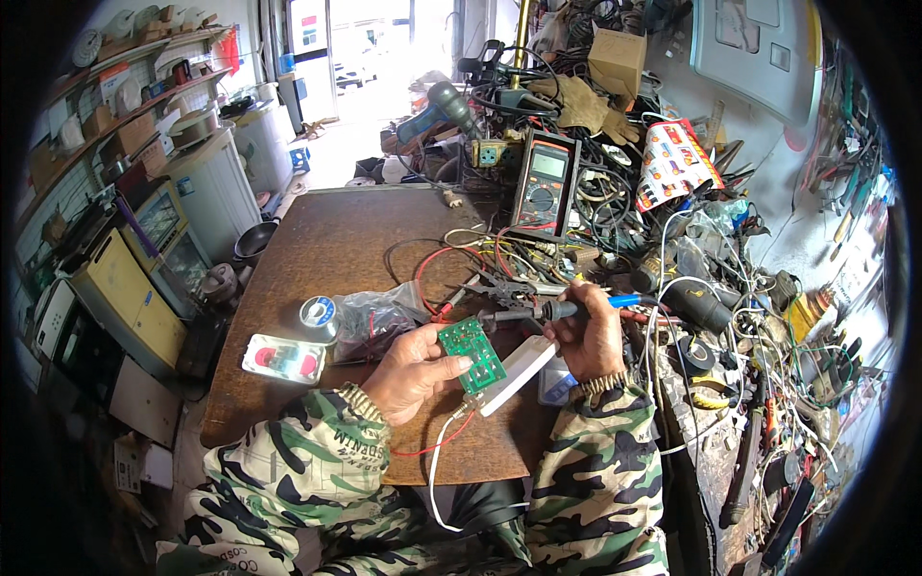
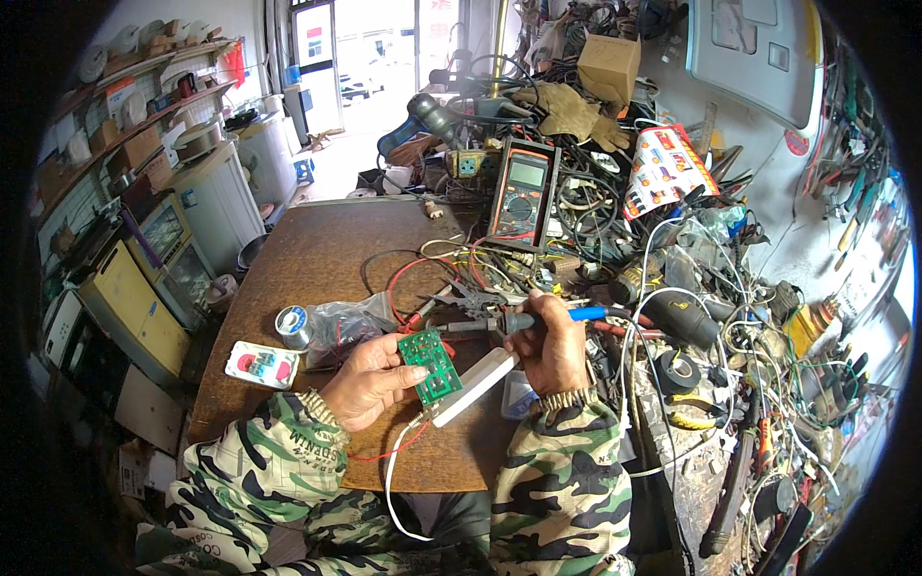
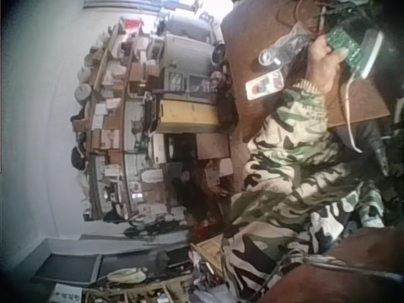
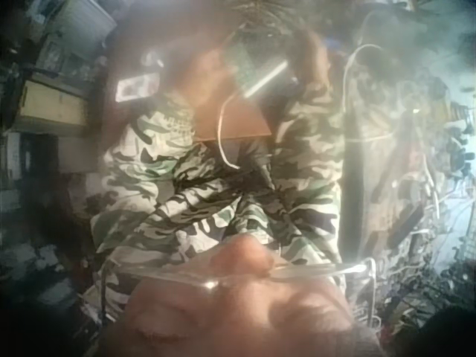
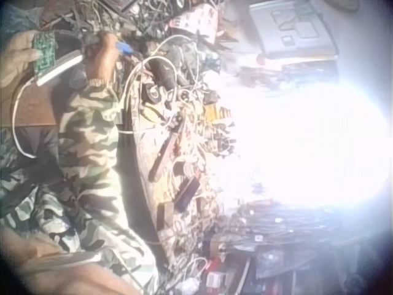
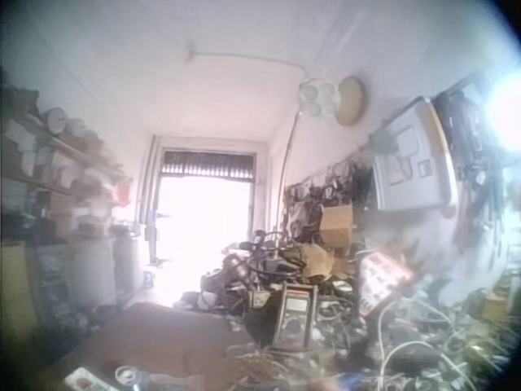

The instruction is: The person solders a small green circuit board using a soldering iron and solder wire. They repeatedly apply heat and solder to various points on the board while holding it steady with the other hand.

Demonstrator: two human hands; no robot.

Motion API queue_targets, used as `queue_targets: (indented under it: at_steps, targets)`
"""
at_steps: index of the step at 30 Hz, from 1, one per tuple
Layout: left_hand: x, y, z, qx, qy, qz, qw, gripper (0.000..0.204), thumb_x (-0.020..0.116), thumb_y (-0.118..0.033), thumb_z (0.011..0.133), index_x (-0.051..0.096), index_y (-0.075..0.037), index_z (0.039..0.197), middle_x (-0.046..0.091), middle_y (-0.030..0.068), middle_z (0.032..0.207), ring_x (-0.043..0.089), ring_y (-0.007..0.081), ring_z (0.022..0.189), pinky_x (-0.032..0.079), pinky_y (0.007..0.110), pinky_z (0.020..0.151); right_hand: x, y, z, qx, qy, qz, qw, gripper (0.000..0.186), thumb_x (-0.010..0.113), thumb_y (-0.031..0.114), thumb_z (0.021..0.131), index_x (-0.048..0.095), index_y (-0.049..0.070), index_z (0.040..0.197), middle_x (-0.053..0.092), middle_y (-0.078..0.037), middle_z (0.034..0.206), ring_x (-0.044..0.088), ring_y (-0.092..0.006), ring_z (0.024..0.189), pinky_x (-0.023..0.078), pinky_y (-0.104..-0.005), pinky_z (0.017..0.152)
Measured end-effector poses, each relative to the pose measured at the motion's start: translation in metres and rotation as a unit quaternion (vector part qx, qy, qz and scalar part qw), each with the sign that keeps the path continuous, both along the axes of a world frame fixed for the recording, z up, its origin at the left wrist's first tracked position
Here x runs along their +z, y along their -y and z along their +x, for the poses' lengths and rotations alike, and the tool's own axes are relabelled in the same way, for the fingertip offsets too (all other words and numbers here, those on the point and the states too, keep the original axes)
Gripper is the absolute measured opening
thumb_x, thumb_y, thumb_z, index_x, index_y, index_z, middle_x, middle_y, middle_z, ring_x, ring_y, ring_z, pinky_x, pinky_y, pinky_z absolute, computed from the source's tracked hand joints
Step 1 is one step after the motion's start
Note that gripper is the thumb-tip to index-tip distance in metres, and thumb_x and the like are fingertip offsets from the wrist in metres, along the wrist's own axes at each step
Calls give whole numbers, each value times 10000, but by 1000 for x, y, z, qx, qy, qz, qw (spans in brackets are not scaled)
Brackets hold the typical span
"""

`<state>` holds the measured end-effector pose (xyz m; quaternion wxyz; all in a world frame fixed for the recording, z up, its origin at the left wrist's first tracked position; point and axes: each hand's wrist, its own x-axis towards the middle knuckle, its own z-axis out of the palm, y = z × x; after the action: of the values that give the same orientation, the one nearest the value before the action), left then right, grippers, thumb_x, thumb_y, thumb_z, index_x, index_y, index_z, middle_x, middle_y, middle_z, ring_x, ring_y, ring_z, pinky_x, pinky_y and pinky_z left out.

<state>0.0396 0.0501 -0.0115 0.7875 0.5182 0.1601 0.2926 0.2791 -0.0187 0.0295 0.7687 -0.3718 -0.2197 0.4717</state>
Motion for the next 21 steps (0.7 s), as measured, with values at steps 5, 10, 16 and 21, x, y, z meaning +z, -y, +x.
queue_targets:
  at_steps: [5,10,16,21]
  targets:
    - [2,3,-2,50,6,-37,998,604,663,26,922,376,0,1452,606,114,1247,648,227,1134,567,405,965,10,6,-19,-93,129,49,986,262,688,270,923,582,53,821,540,1,691,484,-103,520,448,-261,538]
    - [16,5,-4,78,3,-20,997,694,657,40,920,292,-39,1504,584,107,1215,659,240,1094,594,419,915,0,11,-19,15,108,151,982,279,721,243,941,649,-19,1003,661,-76,830,673,-183,699,575,-326,654]
    - [16,-3,-7,41,20,-38,998,702,657,40,913,293,-54,1506,602,107,1180,670,228,1074,598,401,903,-10,13,-28,-18,91,183,979,418,663,295,986,619,-66,1192,711,-185,1022,724,-266,826,617,-399,749]
    - [17,-10,-12,-13,-22,-51,998,652,669,29,908,342,-76,1462,619,97,1195,668,216,1081,592,406,909,-19,23,-29,-4,138,186,973,414,639,254,991,602,-80,1233,704,-211,1073,718,-291,887,603,-425,809]
